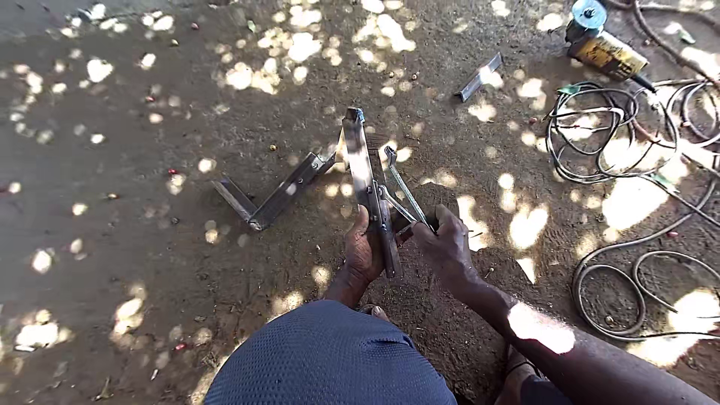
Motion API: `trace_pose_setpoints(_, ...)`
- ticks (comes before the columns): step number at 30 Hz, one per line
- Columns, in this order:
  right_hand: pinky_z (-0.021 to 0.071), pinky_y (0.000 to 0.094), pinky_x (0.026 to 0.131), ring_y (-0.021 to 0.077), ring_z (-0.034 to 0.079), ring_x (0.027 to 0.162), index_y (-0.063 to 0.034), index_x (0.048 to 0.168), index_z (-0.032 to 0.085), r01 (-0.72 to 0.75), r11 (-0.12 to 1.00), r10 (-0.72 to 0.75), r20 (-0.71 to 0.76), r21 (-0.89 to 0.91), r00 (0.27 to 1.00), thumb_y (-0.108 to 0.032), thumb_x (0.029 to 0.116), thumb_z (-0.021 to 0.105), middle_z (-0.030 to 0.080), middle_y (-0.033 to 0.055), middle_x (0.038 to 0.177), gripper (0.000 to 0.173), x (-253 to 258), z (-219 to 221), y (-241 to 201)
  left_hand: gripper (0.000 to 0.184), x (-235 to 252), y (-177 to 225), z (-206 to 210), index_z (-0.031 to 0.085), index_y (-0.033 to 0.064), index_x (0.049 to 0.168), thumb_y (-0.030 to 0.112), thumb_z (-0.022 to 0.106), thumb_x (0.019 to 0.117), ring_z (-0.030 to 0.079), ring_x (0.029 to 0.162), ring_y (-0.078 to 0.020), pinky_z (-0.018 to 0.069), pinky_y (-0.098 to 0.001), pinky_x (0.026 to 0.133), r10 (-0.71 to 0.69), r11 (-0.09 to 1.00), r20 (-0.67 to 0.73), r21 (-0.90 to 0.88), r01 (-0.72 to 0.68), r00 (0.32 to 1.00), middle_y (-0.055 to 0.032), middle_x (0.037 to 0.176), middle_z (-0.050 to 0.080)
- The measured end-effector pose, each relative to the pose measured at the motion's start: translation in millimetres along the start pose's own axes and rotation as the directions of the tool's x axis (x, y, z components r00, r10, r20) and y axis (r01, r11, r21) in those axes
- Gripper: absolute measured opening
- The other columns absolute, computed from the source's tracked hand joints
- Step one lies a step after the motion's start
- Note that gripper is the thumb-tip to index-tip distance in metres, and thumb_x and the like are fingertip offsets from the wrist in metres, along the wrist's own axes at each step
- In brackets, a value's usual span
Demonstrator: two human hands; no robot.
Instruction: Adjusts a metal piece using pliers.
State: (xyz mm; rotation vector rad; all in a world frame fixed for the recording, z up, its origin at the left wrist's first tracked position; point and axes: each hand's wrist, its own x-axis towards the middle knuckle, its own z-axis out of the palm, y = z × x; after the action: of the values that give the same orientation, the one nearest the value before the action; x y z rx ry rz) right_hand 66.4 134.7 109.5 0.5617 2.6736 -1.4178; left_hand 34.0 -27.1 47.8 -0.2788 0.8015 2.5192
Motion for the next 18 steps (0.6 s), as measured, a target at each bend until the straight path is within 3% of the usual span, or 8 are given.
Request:
trace_pose_setpoints(5, 0.046, 0.0453, 0.055, 0.0201, 0.056, 0.06, -0.0131, 0.084, 0.062, -0.02, 0.999, 0.023, 0.065, -0.049, 0.998, -0.03, 0.0898, 0.069, 0.057, 0.0029, 0.068, 0.019, 16.0, -13.5, -16.5, 0.067, -1.4, 0.1, 4.2, 0.056, 0.0062, 0.13, 0.058, 0.019, 0.1084, 0.069, 0.106, -0.0337, 0.0566, -0.0532, 0.095, -0.011, 0.999, 0.001, -0.041, 0.011, 1.0, -0.0196, 0.115, 0.068)
trace_pose_setpoints(9, 0.0442, 0.0454, 0.057, 0.0206, 0.056, 0.063, -0.014, 0.081, 0.06, -0.006, 0.996, 0.014, 0.088, -0.087, 0.996, -0.03, 0.0888, 0.069, 0.057, 0.0031, 0.069, 0.02, 23.2, -20.5, -24.1, 0.07, -0.1, 0.5, 7.3, 0.053, 0.0055, 0.134, 0.059, 0.017, 0.1081, 0.069, 0.107, -0.0365, 0.0563, -0.0548, 0.096, -0.012, 0.999, 0.001, -0.045, 0.012, 1.0, -0.0225, 0.117, 0.068)
trace_pose_setpoints(12, 0.0488, 0.0483, 0.054, 0.0224, 0.06, 0.061, -0.0139, 0.087, 0.062, 0.054, 0.992, -0.043, 0.094, -0.116, 0.995, -0.033, 0.0917, 0.067, 0.06, 0.0035, 0.069, 0.02, 15.5, -13.7, -20.5, 0.062, -1.2, 0.8, 13.2, 0.057, 0.0089, 0.129, 0.057, 0.023, 0.1088, 0.071, 0.098, -0.0299, 0.0602, -0.0498, 0.085, -0.003, 1.0, -0.081, -0.016, 0.002, 0.997, -0.017, 0.11, 0.069)
trace_pose_setpoints(16, 0.0499, 0.0469, 0.052, 0.0203, 0.06, 0.06, -0.0154, 0.089, 0.061, 0.075, 0.99, -0.062, 0.109, -0.12, 0.992, -0.03, 0.0925, 0.065, 0.06, 0.0015, 0.068, 0.016, 4.8, -5.4, -12.9, 0.061, -2.4, -3.8, 6.3, 0.059, 0.0083, 0.126, 0.057, 0.027, 0.1083, 0.071, 0.094, -0.0269, 0.0607, -0.0465, 0.083, -0.012, 1.0, -0.124, 0.026, 0.015, 0.992, -0.0151, 0.105, 0.07)
trace_pose_setpoints(18, 0.0507, 0.0466, 0.053, 0.0199, 0.061, 0.06, -0.0154, 0.089, 0.062, 0.064, 0.991, -0.049, 0.121, -0.116, 0.991, -0.03, 0.0924, 0.065, 0.061, 0.0015, 0.068, 0.016, 7.2, -8.8, -14.8, 0.06, -2.1, -3.9, 4.3, 0.057, 0.0088, 0.131, 0.056, 0.027, 0.1088, 0.071, 0.099, -0.029, 0.06, -0.0496, 0.088, -0.024, 1.0, -0.108, 0.01, 0.025, 0.994, -0.0165, 0.11, 0.07)
